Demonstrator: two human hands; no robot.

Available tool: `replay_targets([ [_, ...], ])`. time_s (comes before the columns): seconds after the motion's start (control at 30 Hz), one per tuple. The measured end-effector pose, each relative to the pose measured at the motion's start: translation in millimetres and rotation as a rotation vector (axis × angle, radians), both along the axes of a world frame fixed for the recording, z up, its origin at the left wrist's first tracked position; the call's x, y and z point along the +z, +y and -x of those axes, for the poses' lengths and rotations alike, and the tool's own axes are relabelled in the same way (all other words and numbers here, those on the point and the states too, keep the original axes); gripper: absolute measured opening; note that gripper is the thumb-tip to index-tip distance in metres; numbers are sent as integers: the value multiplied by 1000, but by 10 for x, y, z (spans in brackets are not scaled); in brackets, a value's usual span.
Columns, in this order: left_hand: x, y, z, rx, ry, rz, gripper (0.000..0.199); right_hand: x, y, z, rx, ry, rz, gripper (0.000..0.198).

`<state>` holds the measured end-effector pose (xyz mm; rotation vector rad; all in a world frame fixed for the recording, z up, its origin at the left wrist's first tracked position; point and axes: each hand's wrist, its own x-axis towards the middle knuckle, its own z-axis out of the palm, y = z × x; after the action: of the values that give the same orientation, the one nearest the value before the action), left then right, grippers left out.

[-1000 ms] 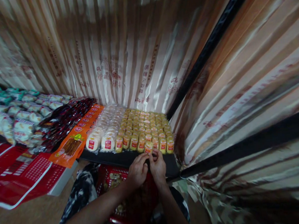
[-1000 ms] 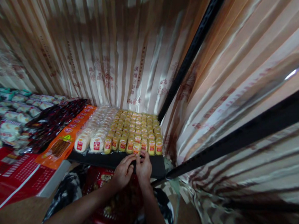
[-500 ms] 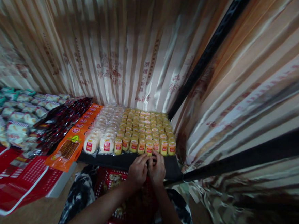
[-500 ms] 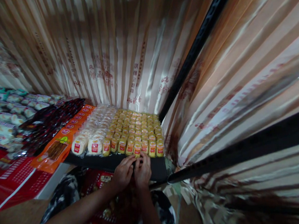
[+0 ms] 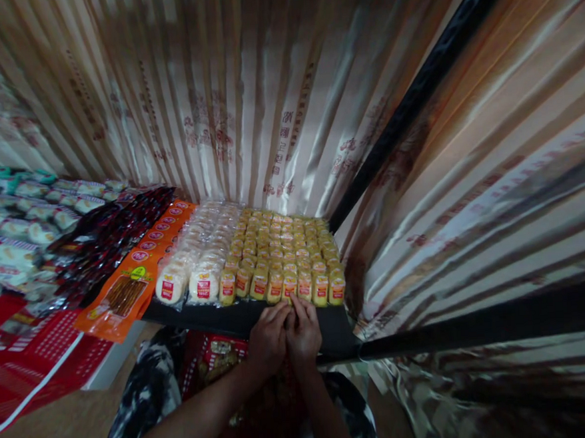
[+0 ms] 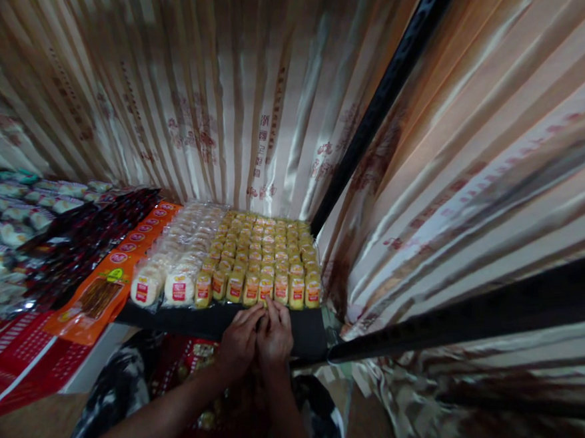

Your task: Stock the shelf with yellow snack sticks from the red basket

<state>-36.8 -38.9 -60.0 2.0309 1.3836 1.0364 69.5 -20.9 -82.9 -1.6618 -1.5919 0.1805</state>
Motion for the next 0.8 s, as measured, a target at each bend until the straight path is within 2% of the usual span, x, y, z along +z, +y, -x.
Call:
replay_targets([
  [0.23, 4, -14, -4, 12, -14, -39, 44, 5, -12, 14, 4, -21, 38, 43],
  [0.33, -14, -28, 8, 20, -15, -66, 43, 11, -26, 27, 9, 10, 2, 42],
  [0.47, 9, -39, 15, 38, -8, -16, 46, 65, -34, -11, 61, 130, -83, 36],
  [0.57, 114, -90, 15, 40, -12, 38, 50, 166, -72, -71, 147, 257, -96, 33],
  [0.7, 269, -311, 21, 112, 10, 45, 42, 245, -311, -69, 216, 281, -108, 28],
  [0.8, 230, -569, 56, 191, 58, 80, 29, 115, -627, 23, 264, 253, -62, 28],
])
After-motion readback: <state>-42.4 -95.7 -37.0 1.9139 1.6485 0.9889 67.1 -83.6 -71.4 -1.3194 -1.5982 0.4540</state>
